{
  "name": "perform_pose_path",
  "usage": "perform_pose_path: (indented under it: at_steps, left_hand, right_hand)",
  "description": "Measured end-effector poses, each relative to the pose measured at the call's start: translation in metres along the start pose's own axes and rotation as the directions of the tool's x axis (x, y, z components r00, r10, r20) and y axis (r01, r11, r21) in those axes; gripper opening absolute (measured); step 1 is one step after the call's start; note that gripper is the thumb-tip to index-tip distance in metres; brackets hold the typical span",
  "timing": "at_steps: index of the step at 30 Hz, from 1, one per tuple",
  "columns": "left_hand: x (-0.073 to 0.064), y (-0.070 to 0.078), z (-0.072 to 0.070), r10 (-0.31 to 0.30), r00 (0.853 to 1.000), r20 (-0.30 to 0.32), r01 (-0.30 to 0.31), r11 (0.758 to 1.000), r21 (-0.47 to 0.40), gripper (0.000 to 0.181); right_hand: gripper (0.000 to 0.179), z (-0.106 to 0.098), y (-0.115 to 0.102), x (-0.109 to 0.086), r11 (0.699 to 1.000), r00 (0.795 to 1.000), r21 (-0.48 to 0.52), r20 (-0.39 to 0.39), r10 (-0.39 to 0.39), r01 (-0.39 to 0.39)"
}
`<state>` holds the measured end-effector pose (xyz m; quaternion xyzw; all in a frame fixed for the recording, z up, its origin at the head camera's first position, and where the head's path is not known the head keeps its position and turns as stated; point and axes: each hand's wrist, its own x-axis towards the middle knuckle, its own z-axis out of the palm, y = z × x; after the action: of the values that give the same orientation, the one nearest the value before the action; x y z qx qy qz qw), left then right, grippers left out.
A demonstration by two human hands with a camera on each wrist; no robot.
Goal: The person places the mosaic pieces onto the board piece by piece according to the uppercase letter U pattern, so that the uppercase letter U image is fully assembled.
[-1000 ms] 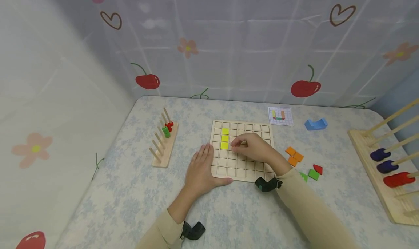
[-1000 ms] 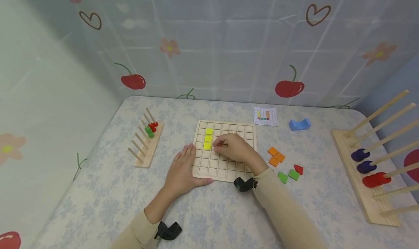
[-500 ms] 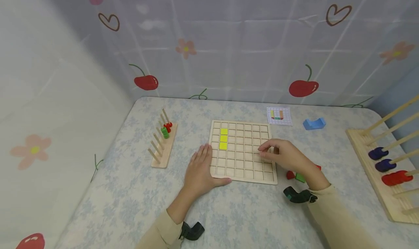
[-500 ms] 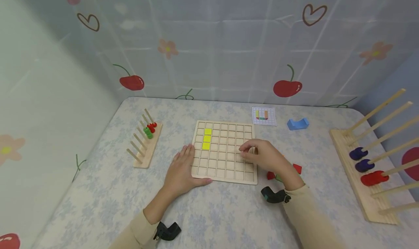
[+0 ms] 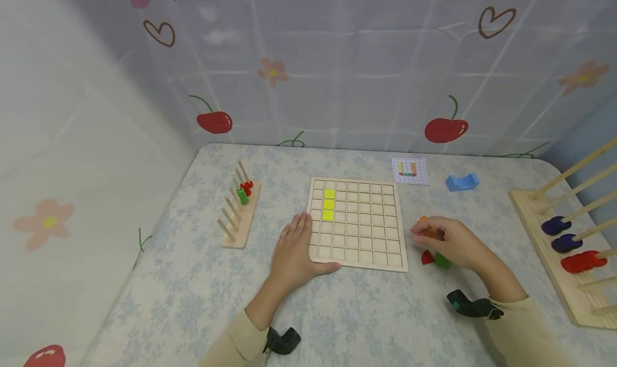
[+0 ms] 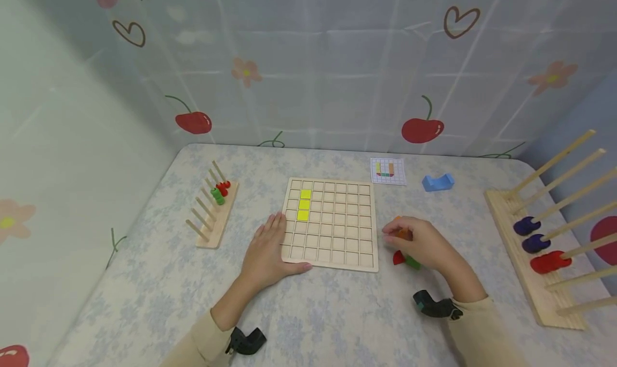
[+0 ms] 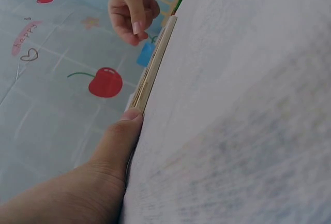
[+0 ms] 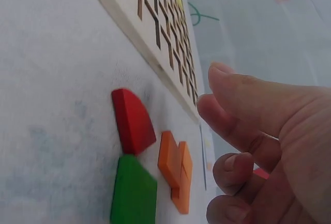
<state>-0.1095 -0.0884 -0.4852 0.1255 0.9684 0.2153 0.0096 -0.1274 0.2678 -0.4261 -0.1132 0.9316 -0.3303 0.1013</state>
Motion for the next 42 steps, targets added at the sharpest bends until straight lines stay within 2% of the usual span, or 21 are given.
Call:
perform_pose_path:
  at_steps: [7, 16, 31, 42]
  left_hand:
    - [0.001, -0.001, 0.001, -0.006, 1.000, 0.013, 0.006, 1.000, 0.011, 0.136]
    - [0.001, -0.001, 0.002, -0.004, 1.000, 0.009, 0.004, 1.000, 0.011, 0.136]
    - [0.000, -0.001, 0.000, 0.000, 1.000, -0.008, 0.000, 1.000, 0.005, 0.135]
    - [0.001, -0.001, 0.002, -0.006, 1.000, 0.008, 0.005, 1.000, 0.018, 0.136]
  right_hand:
    - [0.023, -0.004, 0.008, -0.013, 1.000, 1.000, 0.006, -0.013, 0.023, -0.023]
    - [0.025, -0.003, 0.014, -0.020, 0.998, 0.997, -0.008, 0.031, 0.066, -0.066]
    - [0.022, 0.007, 0.022, -0.023, 1.000, 1.000, 0.015, 0.018, 0.001, -0.001]
    - [0.027, 0.009, 0.019, -0.023, 0.999, 0.999, -0.025, 0.025, 0.034, -0.034]
